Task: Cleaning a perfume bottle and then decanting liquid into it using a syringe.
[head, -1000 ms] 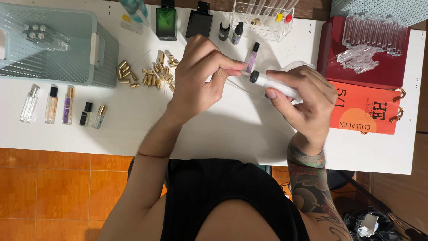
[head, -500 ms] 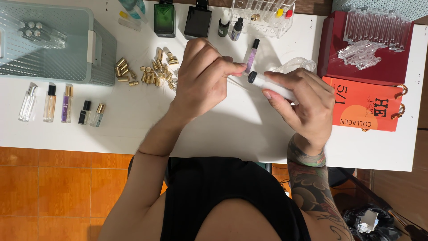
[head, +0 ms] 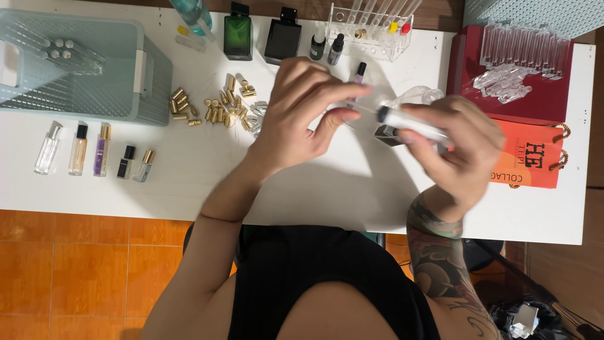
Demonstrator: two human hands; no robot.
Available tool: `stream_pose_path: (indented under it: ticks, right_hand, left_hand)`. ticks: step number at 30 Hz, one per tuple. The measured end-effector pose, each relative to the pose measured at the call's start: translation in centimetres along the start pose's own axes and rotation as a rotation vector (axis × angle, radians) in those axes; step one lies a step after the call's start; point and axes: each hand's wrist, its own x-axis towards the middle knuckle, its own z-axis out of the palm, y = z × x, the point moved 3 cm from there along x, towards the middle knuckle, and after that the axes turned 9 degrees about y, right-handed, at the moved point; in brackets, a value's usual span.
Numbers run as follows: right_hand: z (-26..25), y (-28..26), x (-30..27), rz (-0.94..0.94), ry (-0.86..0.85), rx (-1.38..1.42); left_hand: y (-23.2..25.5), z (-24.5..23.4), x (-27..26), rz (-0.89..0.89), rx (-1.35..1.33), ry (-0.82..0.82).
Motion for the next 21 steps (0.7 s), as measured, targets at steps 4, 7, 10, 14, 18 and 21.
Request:
stream_pose_path:
  ticks: [4,7,10,14,18,21]
  right_hand:
    - [-2.8,2.3,-2.2,0.014,0.169,0.082]
    - [-4.1,3.3,-3.6,0.027,0.358,0.101]
    - [-4.6,3.7,-4.7,0.012,0.499,0.186]
    - [-5.0,3.1,-5.7,0.065,0.532,0.153]
    - [-5.1,2.6,-6.1,0.092,0.534,0.162]
    - [-5.0,2.5,-6.7,0.136,0.560,0.183]
  left_hand:
    - [-0.4,0.5,0.0,-0.107,-0.139,-0.075]
    - [-0.8,1.3,-0.4,-0.174,-0.224,-0.116]
    - [-1.0,2.0,-0.6,-0.260,-0.277,-0.181]
    - [-1.6,3.2,-1.6,-0.545,-0.508,-0.291]
    - [-1.3,3.3,-1.8,-0.482,-0.601,-0.272]
    - [-0.8,3.3,-1.9,-0.491,-0.616,-0.298]
